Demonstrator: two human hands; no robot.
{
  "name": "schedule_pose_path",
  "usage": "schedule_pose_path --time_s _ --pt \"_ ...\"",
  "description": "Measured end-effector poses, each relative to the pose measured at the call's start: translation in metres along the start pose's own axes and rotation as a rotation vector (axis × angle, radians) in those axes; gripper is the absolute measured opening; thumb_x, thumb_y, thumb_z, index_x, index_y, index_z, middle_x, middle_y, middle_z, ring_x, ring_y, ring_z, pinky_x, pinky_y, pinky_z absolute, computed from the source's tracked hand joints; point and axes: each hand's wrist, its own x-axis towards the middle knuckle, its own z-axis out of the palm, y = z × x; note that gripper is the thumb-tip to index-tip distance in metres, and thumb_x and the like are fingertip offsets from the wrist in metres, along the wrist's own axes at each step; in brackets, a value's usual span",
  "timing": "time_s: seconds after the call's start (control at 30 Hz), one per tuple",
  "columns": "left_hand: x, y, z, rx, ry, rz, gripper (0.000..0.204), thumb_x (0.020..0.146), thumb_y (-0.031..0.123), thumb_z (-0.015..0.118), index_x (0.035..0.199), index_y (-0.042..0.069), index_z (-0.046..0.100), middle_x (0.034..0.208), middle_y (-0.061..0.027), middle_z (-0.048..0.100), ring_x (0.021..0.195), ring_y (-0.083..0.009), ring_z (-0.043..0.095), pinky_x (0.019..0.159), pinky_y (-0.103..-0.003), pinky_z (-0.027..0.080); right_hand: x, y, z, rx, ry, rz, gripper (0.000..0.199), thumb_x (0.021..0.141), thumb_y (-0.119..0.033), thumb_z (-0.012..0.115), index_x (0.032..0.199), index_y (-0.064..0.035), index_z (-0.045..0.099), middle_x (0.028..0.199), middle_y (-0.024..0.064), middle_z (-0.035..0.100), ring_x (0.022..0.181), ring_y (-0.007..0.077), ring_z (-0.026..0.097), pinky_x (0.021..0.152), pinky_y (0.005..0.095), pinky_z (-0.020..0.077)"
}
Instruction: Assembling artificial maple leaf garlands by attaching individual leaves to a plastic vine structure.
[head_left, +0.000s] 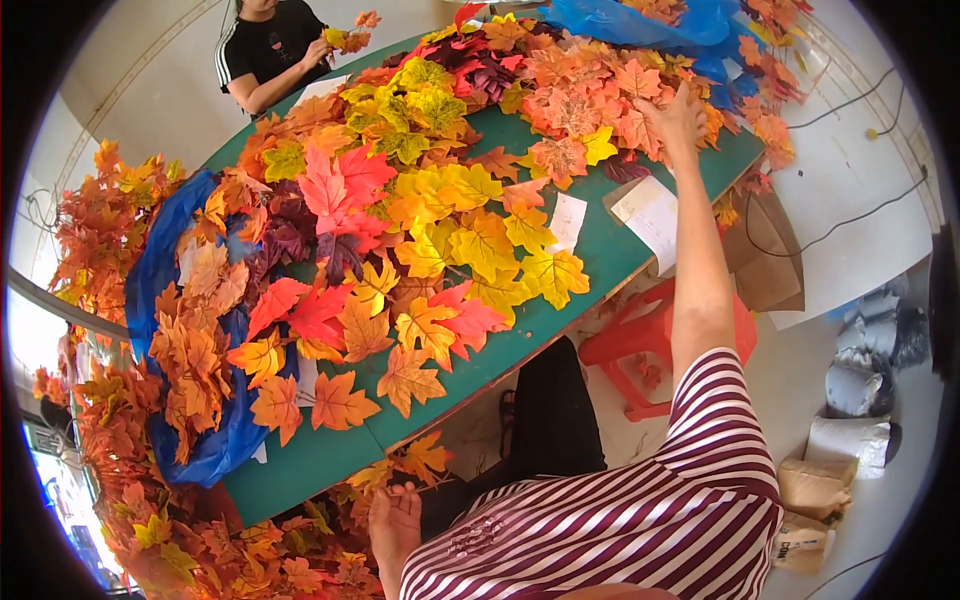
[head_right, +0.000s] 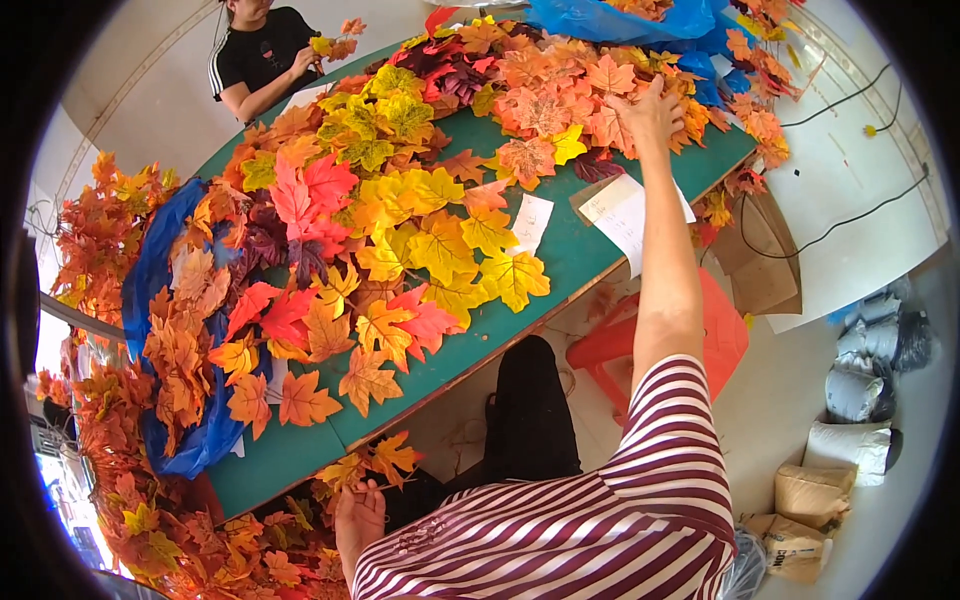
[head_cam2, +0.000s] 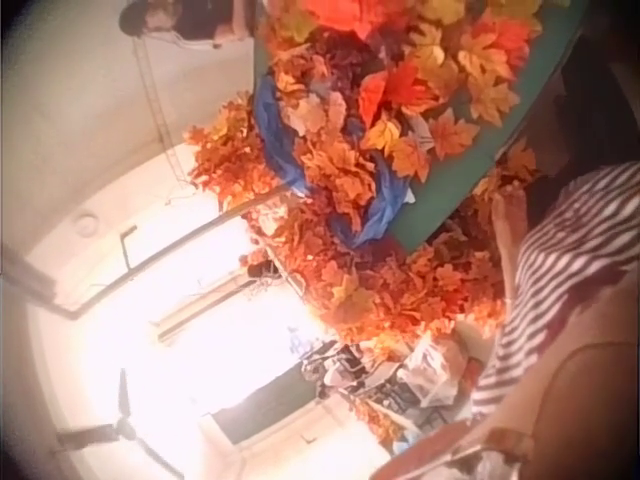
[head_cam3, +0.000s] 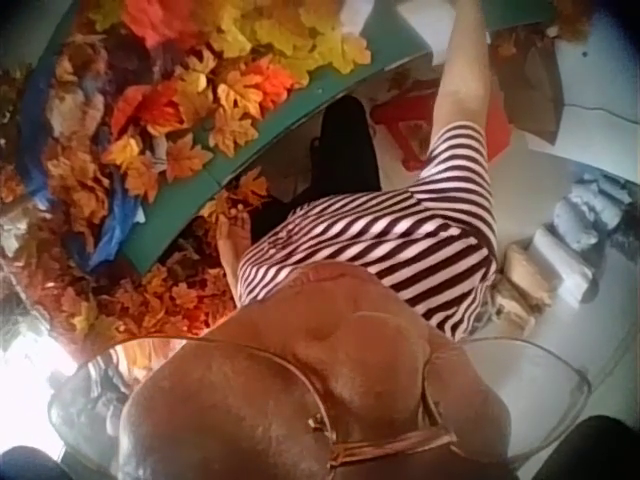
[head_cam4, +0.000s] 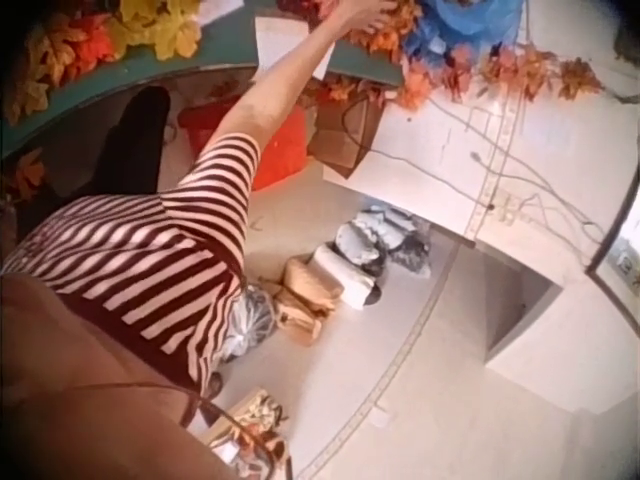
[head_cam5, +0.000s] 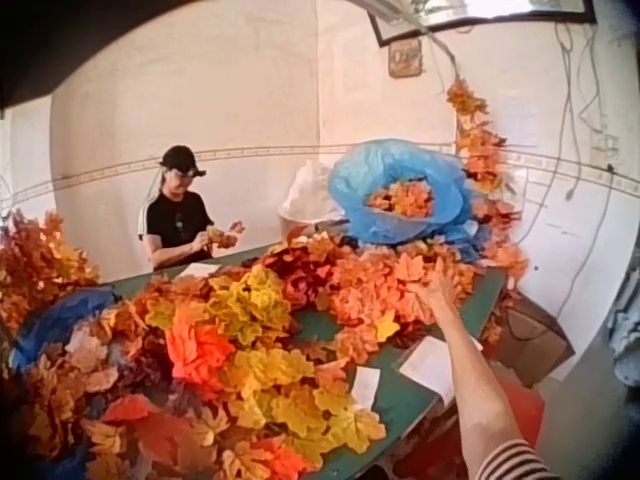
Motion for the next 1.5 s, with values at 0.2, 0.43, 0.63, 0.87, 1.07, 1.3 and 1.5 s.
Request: schedule_pose_path --time_s 0.2,0.43,0.63,0.87,1.07,1.3,1.5 --pt "0.004 -0.003 0.007 0.031 0.030 -0.031 0.021 0.094 0.025 0.059 0.097 0.004 0.056 0.090 -0.0054 0.061 0.097 -0.0216 0.062 0.083 -0.032 0.053 0.049 -0.017 0.011 0.045 -0.515 -0.187 0.124 0.054 -0.065 0.079 0.151 -0.0251 0.013 0.150 0.0216 0.029 0.136 0.0393 0.031 0.106 0.0518 0.0328" --pt "0.003 -0.010 0.000 -0.035 0.037 -0.025 0.019 0.095 0.025 0.058 0.094 0.005 0.058 0.091 -0.0061 0.063 0.098 -0.0232 0.062 0.084 -0.034 0.054 0.021 -0.094 0.064 -0.136 -0.456 -0.479 0.093 0.061 -0.051 0.082 0.140 -0.0251 0.042 0.140 0.0117 0.047 0.125 0.0299 0.049 0.095 0.0460 0.0469" --pt "0.009 -0.005 0.012 -0.006 -0.002 -0.039 0.019 0.097 0.025 0.055 0.091 0.007 0.057 0.090 -0.0046 0.062 0.097 -0.0214 0.061 0.085 -0.032 0.051 0.018 -0.119 0.045 0.037 -0.152 -0.632 0.035 0.078 -0.004 0.064 0.107 -0.0230 0.067 0.101 0.0149 0.067 0.096 0.0325 0.064 0.077 0.0471 0.0524" --pt "0.006 -0.004 0.005 -0.007 0.002 -0.038 0.020 0.096 0.025 0.055 0.092 0.005 0.056 0.091 -0.0050 0.061 0.097 -0.0210 0.061 0.085 -0.032 0.051 -0.117 -0.186 -0.009 0.005 0.245 -1.064 0.029 0.082 -0.005 0.058 0.110 -0.0116 0.059 0.083 0.0120 0.062 0.080 0.0293 0.064 0.055 0.0412 0.0545" --pt "-0.004 -0.004 0.004 0.011 -0.055 -0.021 0.021 0.096 0.025 0.056 0.092 0.005 0.056 0.091 -0.0051 0.061 0.096 -0.0207 0.061 0.084 -0.032 0.051 -0.235 -0.195 -0.053 0.101 -0.291 -1.208 0.016 0.084 -0.004 0.058 0.099 -0.0002 0.055 0.086 0.0197 0.059 0.091 0.0353 0.058 0.064 0.0413 0.0567" --pt "-0.009 -0.005 -0.005 -0.015 -0.038 -0.027 0.019 0.096 0.024 0.055 0.092 0.006 0.056 0.091 -0.0049 0.061 0.096 -0.0206 0.061 0.084 -0.032 0.051 -0.228 -0.158 -0.125 0.768 -0.492 -1.118 0.027 0.088 0.000 0.051 0.111 -0.0029 0.064 0.104 0.0110 0.068 0.086 0.0257 0.067 0.071 0.0311 0.0552" --pt "-0.005 0.000 -0.002 -0.007 -0.073 -0.029 0.018 0.097 0.022 0.053 0.090 0.006 0.056 0.090 -0.0049 0.061 0.096 -0.0193 0.061 0.083 -0.030 0.051 -0.158 -0.097 -0.120 0.870 -0.501 -0.633 0.018 0.090 -0.008 0.056 0.102 -0.0051 0.069 0.089 0.0047 0.071 0.078 0.0100 0.065 0.064 0.0235 0.0513"
